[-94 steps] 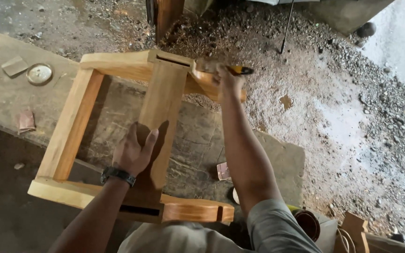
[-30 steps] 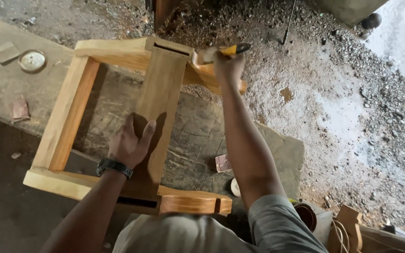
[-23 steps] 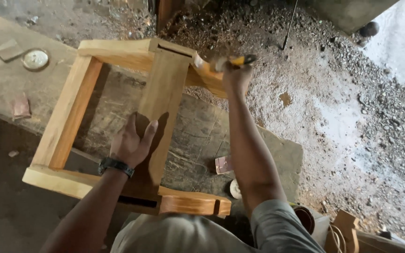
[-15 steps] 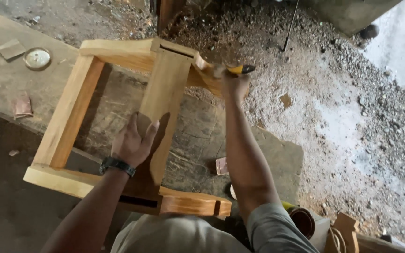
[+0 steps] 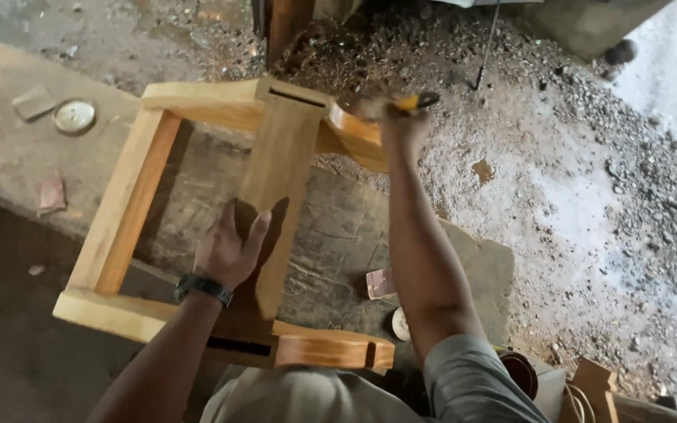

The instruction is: The person paints a wooden chair frame with a brush, dipping it into a can of varnish. They apply the finish to the legs and side rails of the chair, repositioning the frame to access different areas.

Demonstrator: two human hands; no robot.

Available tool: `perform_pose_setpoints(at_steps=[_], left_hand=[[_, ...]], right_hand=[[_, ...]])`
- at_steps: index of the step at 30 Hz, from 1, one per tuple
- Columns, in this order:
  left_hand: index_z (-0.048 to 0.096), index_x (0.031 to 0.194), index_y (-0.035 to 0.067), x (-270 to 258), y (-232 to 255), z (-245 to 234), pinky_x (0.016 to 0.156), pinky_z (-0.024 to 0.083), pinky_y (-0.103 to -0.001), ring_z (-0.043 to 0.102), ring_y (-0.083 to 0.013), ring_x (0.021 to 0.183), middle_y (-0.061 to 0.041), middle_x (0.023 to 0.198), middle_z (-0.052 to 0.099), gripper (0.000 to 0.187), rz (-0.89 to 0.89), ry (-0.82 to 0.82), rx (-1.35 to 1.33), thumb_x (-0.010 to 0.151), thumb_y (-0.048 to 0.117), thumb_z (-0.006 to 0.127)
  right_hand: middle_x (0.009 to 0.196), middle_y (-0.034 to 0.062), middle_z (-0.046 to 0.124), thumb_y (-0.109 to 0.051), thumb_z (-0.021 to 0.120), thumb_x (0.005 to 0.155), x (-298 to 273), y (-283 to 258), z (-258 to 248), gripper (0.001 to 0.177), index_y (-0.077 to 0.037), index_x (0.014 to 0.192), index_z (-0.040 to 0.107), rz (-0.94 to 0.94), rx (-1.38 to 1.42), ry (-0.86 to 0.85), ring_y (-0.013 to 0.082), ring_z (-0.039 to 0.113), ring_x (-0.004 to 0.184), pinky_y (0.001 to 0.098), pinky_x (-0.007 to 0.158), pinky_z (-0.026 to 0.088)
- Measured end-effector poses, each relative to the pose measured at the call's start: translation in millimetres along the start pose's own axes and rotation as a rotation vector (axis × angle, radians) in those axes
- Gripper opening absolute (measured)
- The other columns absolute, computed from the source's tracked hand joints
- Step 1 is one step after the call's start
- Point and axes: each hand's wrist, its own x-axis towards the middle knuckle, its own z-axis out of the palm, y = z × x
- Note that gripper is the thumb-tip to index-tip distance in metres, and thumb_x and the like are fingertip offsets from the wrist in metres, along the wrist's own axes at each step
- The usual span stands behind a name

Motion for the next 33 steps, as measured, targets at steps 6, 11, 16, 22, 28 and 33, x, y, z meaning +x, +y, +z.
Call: perform_pose_setpoints(at_steps=[6, 11, 16, 22, 28, 33], left_hand=[[0.041, 0.152, -0.004, 3, -7, -1, 0.098, 0.052, -0.065, 0.060, -0.0507, 0.123, -0.035, 0.129, 0.062, 0.101, -0.036, -0.065, 0.064, 0.096, 0.079, 0.037], [0.032, 0.156, -0.002, 7, 1, -1, 0.087, 0.050, -0.069, 0.057, -0.0546, 0.120, -0.030, 0.140, 0.056, 0.108, -0.083, -0.087, 0.046, 0.084, 0.078, 0.031], [0.039, 0.153, -0.003, 7, -3, 2, 0.084, 0.053, -0.067, 0.062, -0.0535, 0.113, -0.033, 0.123, 0.065, 0.103, -0.063, -0.053, 0.068, 0.091, 0.079, 0.035], [0.041, 0.151, -0.009, 3, -14, 3, 0.091, 0.054, -0.065, 0.062, -0.0516, 0.118, -0.034, 0.122, 0.064, 0.098, 0.004, -0.030, 0.034, 0.100, 0.074, 0.041], [0.046, 0.148, -0.005, 3, -8, 2, 0.095, 0.053, -0.068, 0.062, -0.0504, 0.117, -0.034, 0.121, 0.065, 0.095, 0.004, -0.015, 0.049, 0.098, 0.077, 0.040], [0.044, 0.150, -0.008, 5, -12, 3, 0.090, 0.056, -0.064, 0.063, -0.0502, 0.117, -0.034, 0.121, 0.065, 0.095, 0.007, 0.003, 0.047, 0.099, 0.073, 0.044]], right_hand=[[0.091, 0.0142, 0.073, -0.019, 0.086, 0.070, 14, 23, 36, 0.037, -0.003, 0.100, 0.071, 0.096, 0.344, -0.165, 0.0354, 0.076, 0.092, 0.0484, 0.079, 0.061], [0.069, -0.0040, 0.069, -0.010, 0.065, 0.089, 10, -59, -31, 0.009, -0.013, 0.082, 0.069, 0.026, 0.032, -0.403, 0.0000, 0.056, 0.051, 0.0162, 0.044, 0.046], [0.075, 0.0077, 0.070, -0.007, 0.069, 0.083, 13, -19, -2, 0.008, -0.006, 0.091, 0.070, 0.072, 0.242, -0.360, 0.0168, 0.069, 0.059, 0.0203, 0.049, 0.053], [0.093, 0.0200, 0.075, -0.034, 0.077, 0.077, 32, 13, -7, 0.045, -0.002, 0.108, 0.068, -0.121, -0.147, -0.202, 0.0407, 0.075, 0.095, 0.0577, 0.082, 0.060], [0.099, 0.0218, 0.068, -0.018, 0.082, 0.081, -4, 5, 10, 0.037, 0.001, 0.106, 0.061, 0.306, 0.687, -0.264, 0.0341, 0.075, 0.082, 0.0402, 0.065, 0.066], [0.115, 0.0265, 0.063, -0.020, 0.080, 0.089, -19, 19, 12, 0.044, 0.007, 0.116, 0.059, 0.420, 0.728, -0.330, 0.0405, 0.072, 0.103, 0.0444, 0.080, 0.064]])
